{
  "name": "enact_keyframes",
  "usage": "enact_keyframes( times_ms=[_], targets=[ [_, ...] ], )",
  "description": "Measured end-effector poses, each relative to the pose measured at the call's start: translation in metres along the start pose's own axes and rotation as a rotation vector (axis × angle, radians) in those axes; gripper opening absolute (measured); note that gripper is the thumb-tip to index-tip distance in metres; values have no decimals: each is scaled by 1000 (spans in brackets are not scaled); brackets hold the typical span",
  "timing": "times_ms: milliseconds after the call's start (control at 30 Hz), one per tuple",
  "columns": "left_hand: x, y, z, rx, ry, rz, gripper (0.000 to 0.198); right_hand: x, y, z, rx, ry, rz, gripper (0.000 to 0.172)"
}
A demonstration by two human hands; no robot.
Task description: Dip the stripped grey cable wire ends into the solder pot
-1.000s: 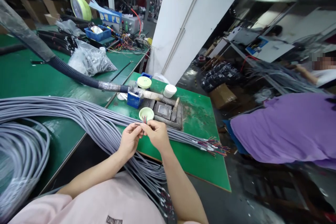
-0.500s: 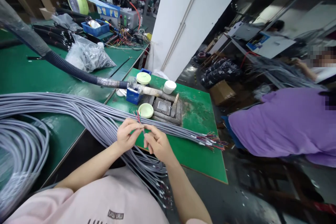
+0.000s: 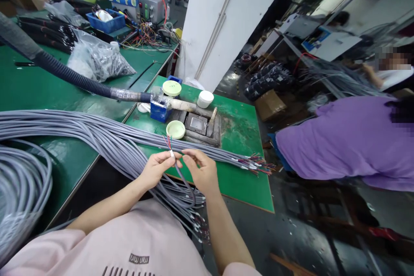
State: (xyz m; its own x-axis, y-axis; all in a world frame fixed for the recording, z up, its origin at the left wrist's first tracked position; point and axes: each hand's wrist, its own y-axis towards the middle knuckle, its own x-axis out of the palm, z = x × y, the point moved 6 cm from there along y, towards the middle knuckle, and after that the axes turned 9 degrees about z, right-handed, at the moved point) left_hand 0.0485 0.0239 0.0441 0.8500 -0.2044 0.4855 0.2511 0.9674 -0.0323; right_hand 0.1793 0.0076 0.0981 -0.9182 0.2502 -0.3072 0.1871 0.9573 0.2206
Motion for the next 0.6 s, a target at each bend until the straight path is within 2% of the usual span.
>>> enact_keyframes(
  times_ms=[67,167,300,433,500,600],
  targets=[
    [2,-3,0,14,74,-66,39,-9,10,-13,-97,-61,40,11],
    [6,-8,-1,29,155,-167,40,-9,22,-30,-137,-50,-38,9],
    [10,-13,1,43,198,-243,40,-1,30,-41,-54,12,-185,6],
    [12,-15,7,67,245,-297,40,7,33,-41,71,91,-326,11],
    [12,-15,9,78,255,-315,39,10,33,-39,103,141,-337,13],
    [11,-15,8,75,250,-330,39,12,34,-37,65,187,-236,14]
  ],
)
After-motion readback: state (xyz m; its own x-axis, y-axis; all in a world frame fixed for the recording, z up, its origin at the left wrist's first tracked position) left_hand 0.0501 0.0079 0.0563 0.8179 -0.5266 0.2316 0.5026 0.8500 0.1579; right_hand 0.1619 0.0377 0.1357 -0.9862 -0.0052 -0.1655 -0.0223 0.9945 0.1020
